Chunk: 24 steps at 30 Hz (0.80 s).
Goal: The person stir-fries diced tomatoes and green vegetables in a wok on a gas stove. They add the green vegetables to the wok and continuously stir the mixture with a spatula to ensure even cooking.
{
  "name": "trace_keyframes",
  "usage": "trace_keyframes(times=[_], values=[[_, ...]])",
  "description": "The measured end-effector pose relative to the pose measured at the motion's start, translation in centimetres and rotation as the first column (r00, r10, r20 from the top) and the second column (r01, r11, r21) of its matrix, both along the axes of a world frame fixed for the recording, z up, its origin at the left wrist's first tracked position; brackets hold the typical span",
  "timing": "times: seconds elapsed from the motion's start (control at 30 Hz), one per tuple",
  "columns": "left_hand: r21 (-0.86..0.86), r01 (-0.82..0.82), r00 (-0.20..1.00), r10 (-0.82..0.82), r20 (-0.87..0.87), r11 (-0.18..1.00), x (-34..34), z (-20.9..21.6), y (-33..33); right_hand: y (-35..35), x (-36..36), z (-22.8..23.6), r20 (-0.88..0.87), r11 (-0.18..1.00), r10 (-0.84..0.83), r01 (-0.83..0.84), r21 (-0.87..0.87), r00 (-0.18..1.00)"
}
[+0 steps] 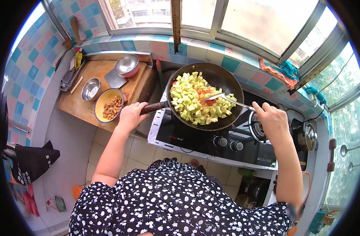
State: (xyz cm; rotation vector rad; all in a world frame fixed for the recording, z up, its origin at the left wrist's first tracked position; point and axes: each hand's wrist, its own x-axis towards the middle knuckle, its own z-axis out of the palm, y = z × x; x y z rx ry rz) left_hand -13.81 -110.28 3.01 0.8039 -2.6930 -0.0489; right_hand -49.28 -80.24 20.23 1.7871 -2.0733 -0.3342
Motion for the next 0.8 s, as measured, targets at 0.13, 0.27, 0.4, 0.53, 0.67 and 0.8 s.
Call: trace_keyframes(times=[0.13, 0.27, 0.4, 0.53, 0.67, 0.8], values=[[0.001, -0.021, 1.0, 0.021, 0.005, 1.0, 0.5, 0.1, 0.3, 2.1, 2.5, 5.1, 0.138, 0.997, -0.067, 0.072, -0.032, 0.988], [0.004, -0.013, 1.0, 0.013, 0.008, 1.0, 0.7, -0.1, 0.3, 2.3, 4.2, 3.4, 0.145, 0.989, -0.112, 0.096, 0.112, 0.983], [-0.001, 0.004, 1.0, -0.004, -0.02, 1.0, 0.1, 0.1, 0.2, 0.0, 3.8, -2.6, 0.08, 0.986, -0.164, 0.161, 0.045, 0.983], [-0.013, -0.011, 1.0, 0.011, -0.007, 1.0, 0.2, 0.3, 0.4, -2.1, 3.1, -5.5, 0.03, 0.987, -0.156, 0.157, -0.045, 0.987], [0.001, -0.029, 1.0, 0.029, -0.005, 1.0, 0.4, 0.3, 0.4, -2.1, 2.4, -3.4, 0.157, 0.975, -0.209, 0.218, -0.046, 0.965], [-0.006, -0.044, 0.999, 0.043, -0.012, 0.999, 0.6, -0.2, 0.4, -2.4, 0.2, 2.7, 0.172, 0.94, -0.337, 0.341, 0.004, 0.926]])
